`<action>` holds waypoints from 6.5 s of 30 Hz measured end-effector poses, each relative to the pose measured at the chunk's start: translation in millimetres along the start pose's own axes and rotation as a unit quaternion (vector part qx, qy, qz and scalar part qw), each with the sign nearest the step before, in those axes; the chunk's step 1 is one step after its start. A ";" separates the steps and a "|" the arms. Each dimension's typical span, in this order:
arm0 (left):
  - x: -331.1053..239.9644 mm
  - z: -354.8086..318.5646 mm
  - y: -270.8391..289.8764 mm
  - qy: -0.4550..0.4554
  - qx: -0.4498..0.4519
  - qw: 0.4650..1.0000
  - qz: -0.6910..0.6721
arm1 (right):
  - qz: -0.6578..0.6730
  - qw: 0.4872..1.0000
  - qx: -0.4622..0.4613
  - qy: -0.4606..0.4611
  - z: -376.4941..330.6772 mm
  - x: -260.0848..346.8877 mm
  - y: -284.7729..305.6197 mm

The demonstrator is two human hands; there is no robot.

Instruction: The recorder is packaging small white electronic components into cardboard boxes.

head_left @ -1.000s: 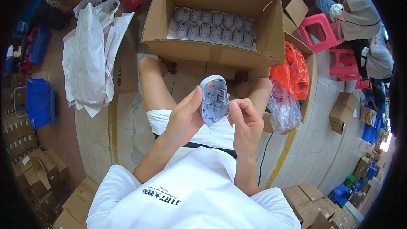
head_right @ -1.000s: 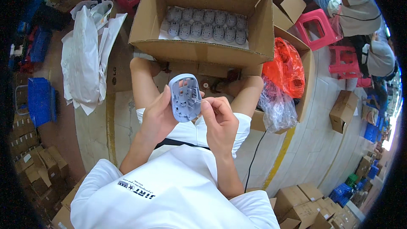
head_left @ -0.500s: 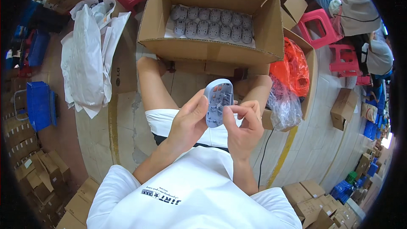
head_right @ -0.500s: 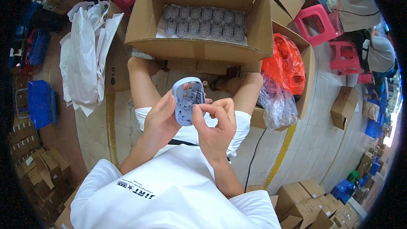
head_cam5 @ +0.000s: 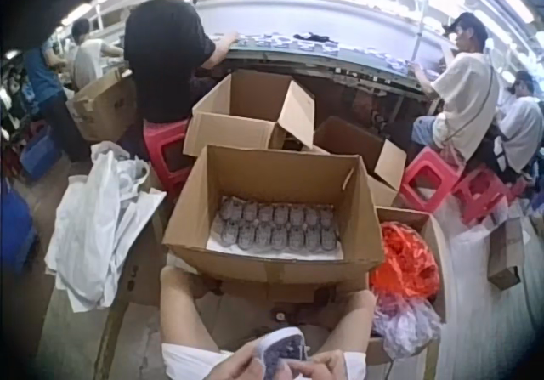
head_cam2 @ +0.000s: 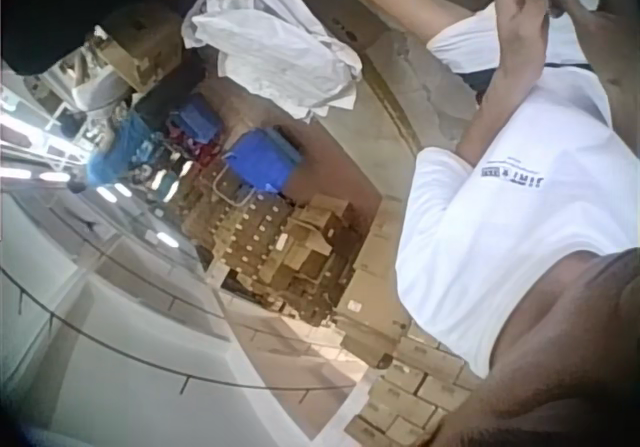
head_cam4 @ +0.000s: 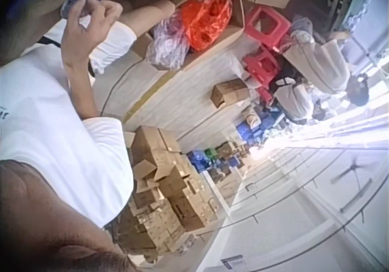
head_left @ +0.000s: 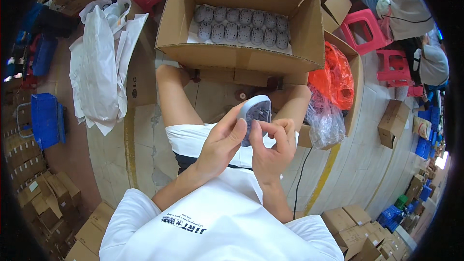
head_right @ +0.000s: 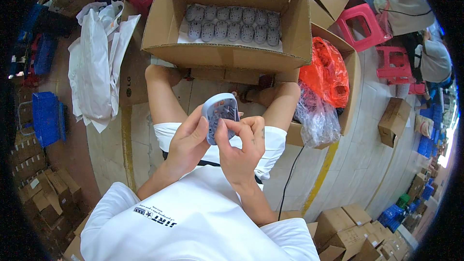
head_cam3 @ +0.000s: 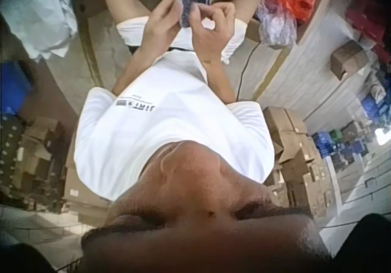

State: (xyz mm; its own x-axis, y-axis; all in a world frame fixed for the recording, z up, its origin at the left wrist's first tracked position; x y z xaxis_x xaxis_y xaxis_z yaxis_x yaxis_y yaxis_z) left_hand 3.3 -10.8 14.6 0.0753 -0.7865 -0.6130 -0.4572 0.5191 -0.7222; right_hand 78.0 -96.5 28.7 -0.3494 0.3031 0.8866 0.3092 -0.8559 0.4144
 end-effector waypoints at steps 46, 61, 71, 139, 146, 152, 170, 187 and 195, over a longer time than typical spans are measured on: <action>-16.0 1.7 -1.4 -0.173 -0.110 0.863 0.462 | 0.186 0.955 0.133 -0.191 11.2 -10.6 6.3; -12.0 4.7 3.9 -0.159 -0.147 0.869 0.445 | 0.116 0.961 0.146 -0.206 12.7 -9.0 4.0; -2.3 31.8 32.6 -0.008 -0.179 0.963 0.199 | 0.339 0.884 0.035 -0.321 42.7 -60.0 28.0; 56.2 92.7 -2.8 0.115 -0.115 0.941 0.298 | -0.379 0.922 -0.076 -0.023 92.8 -473.0 174.4; 48.5 71.0 10.7 0.115 -0.113 0.942 0.294 | -0.370 0.893 -0.136 -0.218 95.5 -484.6 190.2; 53.0 63.5 30.3 0.057 -0.119 0.956 0.261 | 0.025 0.962 -0.088 -0.256 73.4 -417.5 171.5; -2.0 48.6 -27.7 -0.047 0.093 0.959 0.262 | 0.411 0.894 0.011 -0.178 41.3 -79.7 58.2; -23.3 8.8 18.0 0.076 0.069 0.993 0.057 | 0.044 0.968 0.194 0.153 39.9 -11.4 38.9; -18.4 18.2 24.6 -0.061 -0.081 0.980 0.170 | 0.186 0.979 0.050 -0.070 14.6 -0.2 28.7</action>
State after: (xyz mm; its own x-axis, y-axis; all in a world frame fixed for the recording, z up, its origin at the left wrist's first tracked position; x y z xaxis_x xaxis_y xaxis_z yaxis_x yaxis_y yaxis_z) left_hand 6.9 22.5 2.2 -0.0040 -0.5263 -0.8503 -0.6081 0.6762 -0.4158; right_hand 99.8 -115.1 43.4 -0.0740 0.0394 0.9965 0.4791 -0.8750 0.0702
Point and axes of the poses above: each hand's wrist, its own z-axis towards the middle knuckle, its own y-axis out of the back of the hand, x = y × z, the point moved 3 cm from there along z, towards the middle knuckle
